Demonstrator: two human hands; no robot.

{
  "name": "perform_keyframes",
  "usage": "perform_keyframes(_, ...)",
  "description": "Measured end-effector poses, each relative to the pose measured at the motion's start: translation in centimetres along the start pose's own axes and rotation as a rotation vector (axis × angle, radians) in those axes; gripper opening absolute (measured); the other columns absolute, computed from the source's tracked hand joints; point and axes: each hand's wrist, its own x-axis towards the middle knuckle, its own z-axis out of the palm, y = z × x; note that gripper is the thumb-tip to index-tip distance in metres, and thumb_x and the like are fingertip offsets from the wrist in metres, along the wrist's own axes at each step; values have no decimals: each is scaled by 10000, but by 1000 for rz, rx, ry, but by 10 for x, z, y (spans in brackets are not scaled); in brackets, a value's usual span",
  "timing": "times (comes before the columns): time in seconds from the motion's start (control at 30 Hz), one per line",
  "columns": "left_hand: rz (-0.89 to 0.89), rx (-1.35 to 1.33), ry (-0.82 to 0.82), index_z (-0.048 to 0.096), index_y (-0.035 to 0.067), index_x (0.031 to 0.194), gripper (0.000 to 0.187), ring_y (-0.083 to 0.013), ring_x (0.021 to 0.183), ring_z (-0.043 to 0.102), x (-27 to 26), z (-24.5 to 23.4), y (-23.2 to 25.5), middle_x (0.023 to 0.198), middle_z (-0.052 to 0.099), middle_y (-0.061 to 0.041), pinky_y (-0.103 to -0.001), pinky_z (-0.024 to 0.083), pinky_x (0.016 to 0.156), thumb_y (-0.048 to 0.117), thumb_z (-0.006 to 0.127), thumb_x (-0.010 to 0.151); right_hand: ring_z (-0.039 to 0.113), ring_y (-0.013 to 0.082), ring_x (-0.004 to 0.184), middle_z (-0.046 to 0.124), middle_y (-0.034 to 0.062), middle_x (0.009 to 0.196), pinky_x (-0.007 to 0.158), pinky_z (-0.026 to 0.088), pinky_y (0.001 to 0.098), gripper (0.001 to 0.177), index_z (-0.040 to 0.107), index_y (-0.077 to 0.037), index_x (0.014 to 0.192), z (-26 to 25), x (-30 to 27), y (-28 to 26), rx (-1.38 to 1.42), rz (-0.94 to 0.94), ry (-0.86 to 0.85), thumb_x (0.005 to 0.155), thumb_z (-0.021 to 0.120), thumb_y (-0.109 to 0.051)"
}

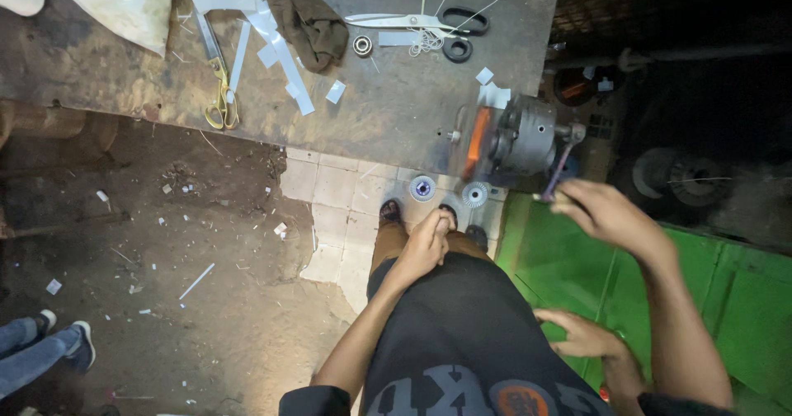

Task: The person winds copper wire onto a cylindrical component using a hand-cranked winding machine. They adjust the component, wind the wire, and then remove the wound coil. The person also uses scissors to cut the wire and places the finished coil on the table.

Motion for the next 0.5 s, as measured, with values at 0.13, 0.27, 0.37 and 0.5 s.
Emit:
perform_keyframes(0.13,15,20,-30,533,40,1086,225,-75,446,474,-1,-2,-4,644,492,-17,-264,417,428,203,385,1135,707,373,953,712,211,1052,847,563,457,266,676,-8,1131,13,46,47,-150,65,153,959,674,-211)
perform_keyframes(0.27,46,16,-22,531,34,1074,227,-80,446,476,-1,-2,-7,679,500,-33,-266,413,428,203,392,1136,684,379,1035,691,216,1123,918,550,438,268,655,10,1172,-7,87,80,-52,-119,480,907,636,-26)
perform_keyframes(0.37,42,35,-33,525,35,1069,214,-80,450,491,-5,-4,-6,706,518,-41,-269,415,425,197,398,1129,685,326,981,686,194,1019,898,549,416,131,656,33,1132,-36,104,77,-29,-120,638,1048,694,-60)
perform_keyframes(0.5,37,34,-54,520,38,1063,197,-78,454,487,-7,-8,-1,695,511,-37,-275,408,428,179,403,1135,643,250,886,670,149,1006,810,521,351,141,646,37,1170,-92,84,42,-39,-108,653,1096,720,-59)
